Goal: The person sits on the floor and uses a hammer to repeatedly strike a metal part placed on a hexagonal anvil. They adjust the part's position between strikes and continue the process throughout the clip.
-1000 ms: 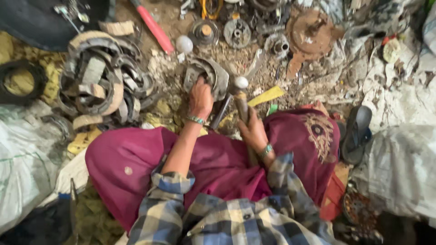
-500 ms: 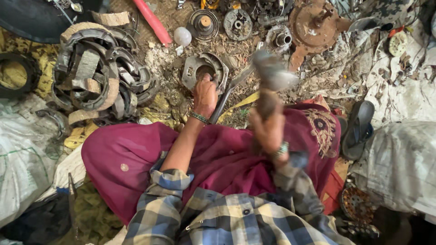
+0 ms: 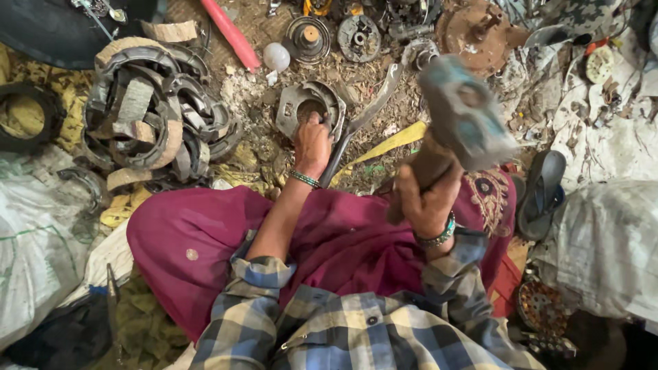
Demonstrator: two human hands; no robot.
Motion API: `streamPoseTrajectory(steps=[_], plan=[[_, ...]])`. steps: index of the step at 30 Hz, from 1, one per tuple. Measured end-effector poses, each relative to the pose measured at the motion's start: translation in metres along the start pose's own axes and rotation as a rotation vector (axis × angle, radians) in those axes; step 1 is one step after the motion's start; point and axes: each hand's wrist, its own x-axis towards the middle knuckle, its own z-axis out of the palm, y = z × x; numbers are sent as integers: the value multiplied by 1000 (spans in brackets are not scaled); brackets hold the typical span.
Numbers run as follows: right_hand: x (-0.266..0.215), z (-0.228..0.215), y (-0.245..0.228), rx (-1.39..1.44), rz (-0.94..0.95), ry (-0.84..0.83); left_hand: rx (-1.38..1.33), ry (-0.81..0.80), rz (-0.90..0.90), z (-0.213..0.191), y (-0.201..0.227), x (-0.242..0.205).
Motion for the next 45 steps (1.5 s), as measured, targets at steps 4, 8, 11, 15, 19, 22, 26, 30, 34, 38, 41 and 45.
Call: streamPoseTrajectory(steps=[4,8,11,15,19,22,26,30,34,38,41,45], plan=[[0,27,37,-156,142,-87,6,91,46,10,-7,2],[-15,67,102,-265,344,-420,28,57,32,8,-8,-1],[-27,64,136,-120,430,-313,15,87,37,-4,-10,3],[-26,45,161,212,623,-83,29,136,67,-4,-6,-8],[-8,32,178,468,661,149,28,100,15,-6,-6,-10],[-6,23,206,445,654,327,70,107,31,-3,-6,-13],[-8,21,253,617,739,443,63,137,21,-3,-5,-18],[-10,24,275,621,847,484,48,136,30,-3,-8,-27],[-14,30,274,517,958,491,78,165,46,7,-14,-34],[-16,35,262,499,888,421,113,200,79,15,-21,-41],[-14,41,251,436,741,415,105,153,56,14,-22,-46],[-11,47,242,269,577,450,115,142,77,8,-17,-51]])
